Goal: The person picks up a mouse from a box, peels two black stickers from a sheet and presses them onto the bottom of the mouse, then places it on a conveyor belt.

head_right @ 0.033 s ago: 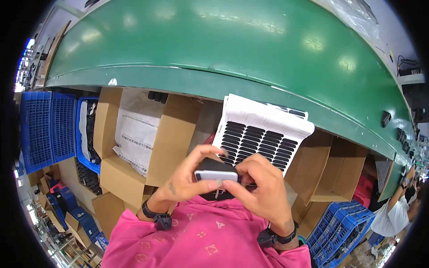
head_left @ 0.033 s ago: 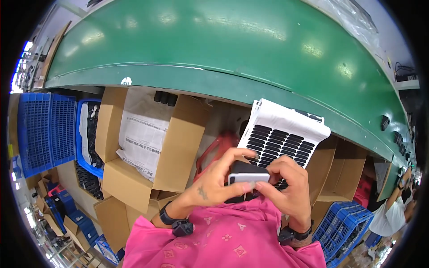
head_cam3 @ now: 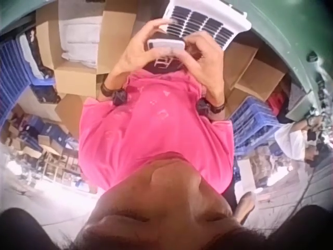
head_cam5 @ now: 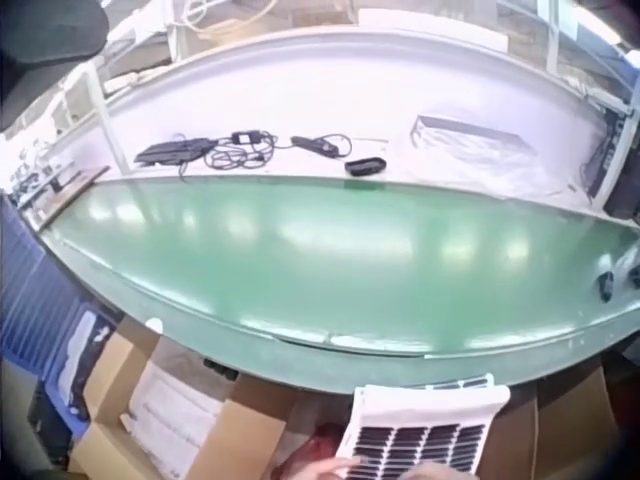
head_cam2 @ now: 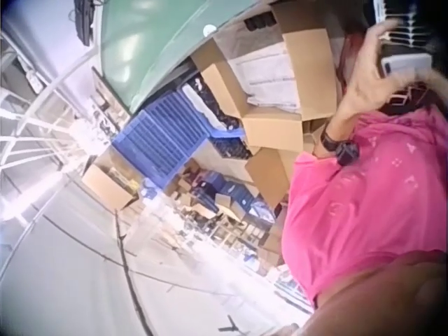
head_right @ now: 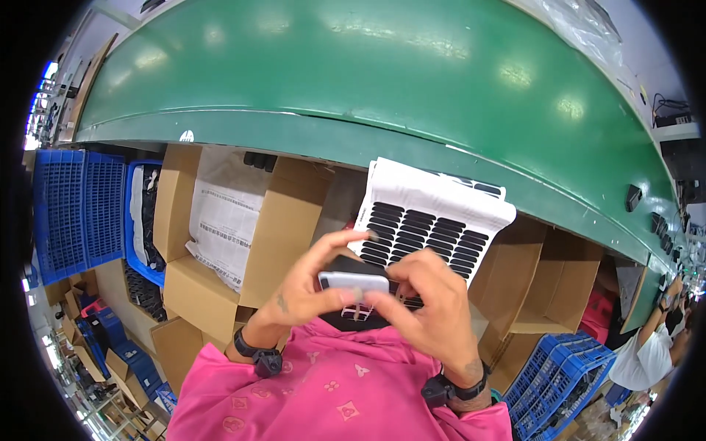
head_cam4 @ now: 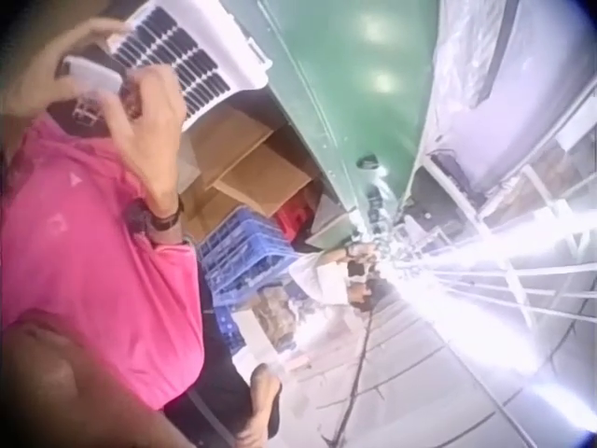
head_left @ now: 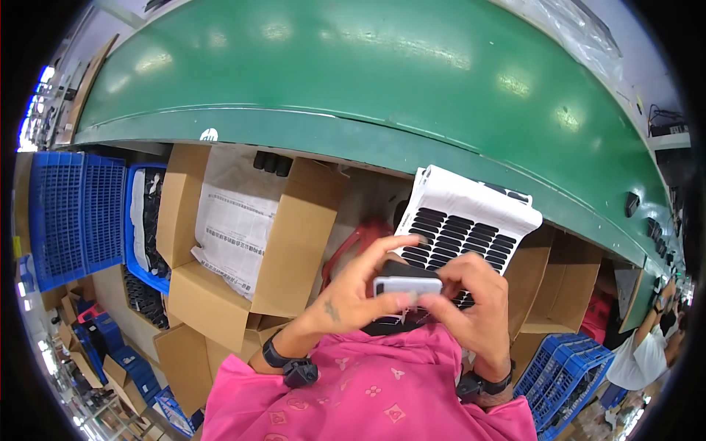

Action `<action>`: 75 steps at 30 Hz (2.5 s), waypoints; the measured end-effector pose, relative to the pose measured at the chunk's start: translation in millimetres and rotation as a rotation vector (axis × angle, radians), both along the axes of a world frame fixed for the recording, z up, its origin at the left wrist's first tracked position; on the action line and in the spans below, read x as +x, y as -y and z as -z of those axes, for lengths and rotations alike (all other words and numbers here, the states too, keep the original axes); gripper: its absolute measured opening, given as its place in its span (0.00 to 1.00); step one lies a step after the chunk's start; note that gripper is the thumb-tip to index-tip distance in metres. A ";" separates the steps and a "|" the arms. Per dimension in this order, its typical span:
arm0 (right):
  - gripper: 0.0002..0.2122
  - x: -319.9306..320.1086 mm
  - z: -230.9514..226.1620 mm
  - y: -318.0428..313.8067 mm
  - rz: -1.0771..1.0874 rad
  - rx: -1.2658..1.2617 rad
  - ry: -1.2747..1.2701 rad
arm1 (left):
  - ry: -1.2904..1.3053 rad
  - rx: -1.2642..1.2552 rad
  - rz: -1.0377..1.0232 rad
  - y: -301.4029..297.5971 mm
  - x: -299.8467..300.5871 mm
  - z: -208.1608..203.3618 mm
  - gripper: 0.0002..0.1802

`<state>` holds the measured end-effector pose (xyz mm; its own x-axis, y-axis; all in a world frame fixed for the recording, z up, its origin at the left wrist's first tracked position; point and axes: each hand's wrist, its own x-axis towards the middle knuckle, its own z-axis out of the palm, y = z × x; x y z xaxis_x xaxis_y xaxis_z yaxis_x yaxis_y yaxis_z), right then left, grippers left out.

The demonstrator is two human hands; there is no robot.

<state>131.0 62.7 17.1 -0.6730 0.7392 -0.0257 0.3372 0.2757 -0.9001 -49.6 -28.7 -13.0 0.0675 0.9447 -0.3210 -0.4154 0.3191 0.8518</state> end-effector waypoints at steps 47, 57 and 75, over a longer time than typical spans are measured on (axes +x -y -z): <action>0.09 -12.6 -27.5 23.4 0.607 -0.528 -0.590 | -0.055 0.214 -0.123 -5.4 40.5 -7.7 0.31; 0.08 -3.0 -22.8 27.3 0.540 -0.472 -0.496 | 0.111 0.078 -0.134 -3.2 44.1 -12.2 0.30; 0.07 -5.1 -22.4 23.3 0.535 -0.395 -0.471 | 0.037 0.082 -0.080 -6.5 40.9 -17.6 0.28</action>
